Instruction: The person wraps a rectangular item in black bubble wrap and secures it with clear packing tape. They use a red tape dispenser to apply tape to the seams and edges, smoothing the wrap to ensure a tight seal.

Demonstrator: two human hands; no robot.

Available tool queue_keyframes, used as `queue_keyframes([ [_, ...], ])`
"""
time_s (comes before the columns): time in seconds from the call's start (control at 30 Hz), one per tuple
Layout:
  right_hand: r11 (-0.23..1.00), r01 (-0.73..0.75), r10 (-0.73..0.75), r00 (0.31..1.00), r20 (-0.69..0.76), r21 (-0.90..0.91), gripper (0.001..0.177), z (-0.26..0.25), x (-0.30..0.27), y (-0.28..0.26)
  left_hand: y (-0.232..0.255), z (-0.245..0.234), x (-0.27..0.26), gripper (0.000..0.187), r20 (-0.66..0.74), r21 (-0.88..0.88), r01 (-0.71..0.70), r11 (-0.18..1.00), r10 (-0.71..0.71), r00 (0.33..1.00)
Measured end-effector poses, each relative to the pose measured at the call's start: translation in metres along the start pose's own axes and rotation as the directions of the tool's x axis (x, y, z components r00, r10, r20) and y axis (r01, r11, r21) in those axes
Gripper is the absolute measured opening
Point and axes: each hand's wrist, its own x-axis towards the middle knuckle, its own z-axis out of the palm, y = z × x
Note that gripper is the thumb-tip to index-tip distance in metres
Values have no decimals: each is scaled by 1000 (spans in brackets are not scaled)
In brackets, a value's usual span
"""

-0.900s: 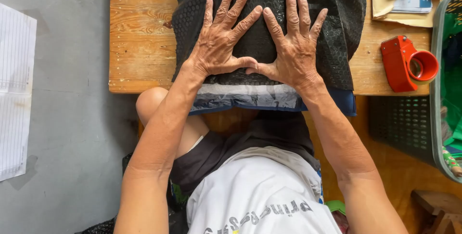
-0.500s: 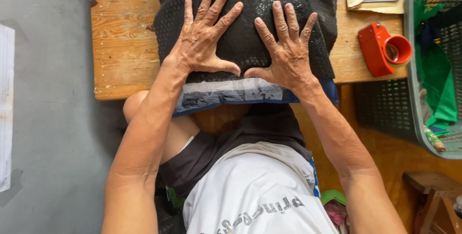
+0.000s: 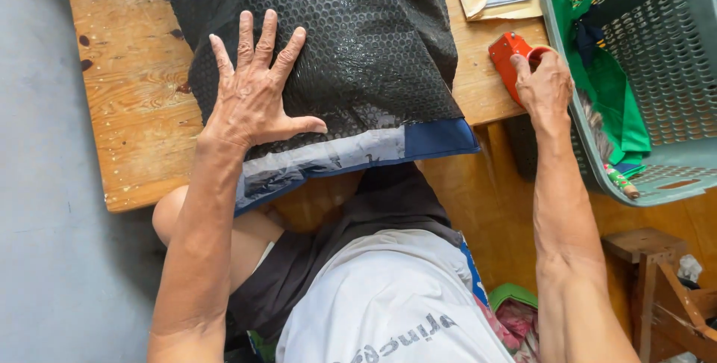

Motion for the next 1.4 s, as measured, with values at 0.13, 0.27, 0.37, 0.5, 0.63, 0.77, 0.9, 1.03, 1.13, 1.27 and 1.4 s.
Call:
queue_keyframes([
  [0.13, 891, 230, -249, 969, 3, -392, 53, 18, -24, 12, 25, -1, -14, 134, -50, 26, 83, 996, -82, 995],
  [0.27, 950, 114, -82, 989, 119, -289, 39, -11, -64, -16, 56, 15, -37, 113, -288, -33, 8, 999, -17, 958],
  [0.37, 992, -124, 123, 967, 224, -10, 38, -57, -104, -51, 88, 23, -63, 82, -534, -244, -213, 946, 53, 844],
  [0.5, 736, -477, 391, 879, 273, 481, 25, -69, -191, -41, 136, 73, -107, 42, -491, -745, -274, 608, -221, 843],
  [0.63, 268, -475, 262, 873, 411, 838, 26, -110, -263, -91, 156, 111, -127, 37, -53, -981, -1, 193, -268, 962],
  [0.77, 98, -426, 31, 904, 425, 899, 36, -126, -308, -119, 169, 110, -126, 62, 353, -928, 333, -165, -109, 929],
  [0.9, 154, -440, -250, 849, 466, 885, 43, -114, -311, -132, 168, 111, -125, 84, 374, -844, 323, -428, -39, 926],
  [1.03, 214, -469, -411, 753, 515, 857, 49, -97, -294, -138, 164, 101, -125, 89, 343, -770, 222, -598, -94, 935],
  [1.13, 291, -293, -579, 703, 412, 911, 28, -98, -278, -162, 161, 87, -124, 75, 405, -771, 197, -605, -228, 885],
  [1.27, 365, -291, -579, 673, 460, 885, 28, -80, -286, -151, 161, 83, -121, 64, 490, -792, 223, -569, -374, 787],
  [1.4, 430, -286, -563, 657, 502, 856, 26, -94, -272, -175, 163, 83, -120, 53, 511, -794, 206, -572, -444, 736],
])
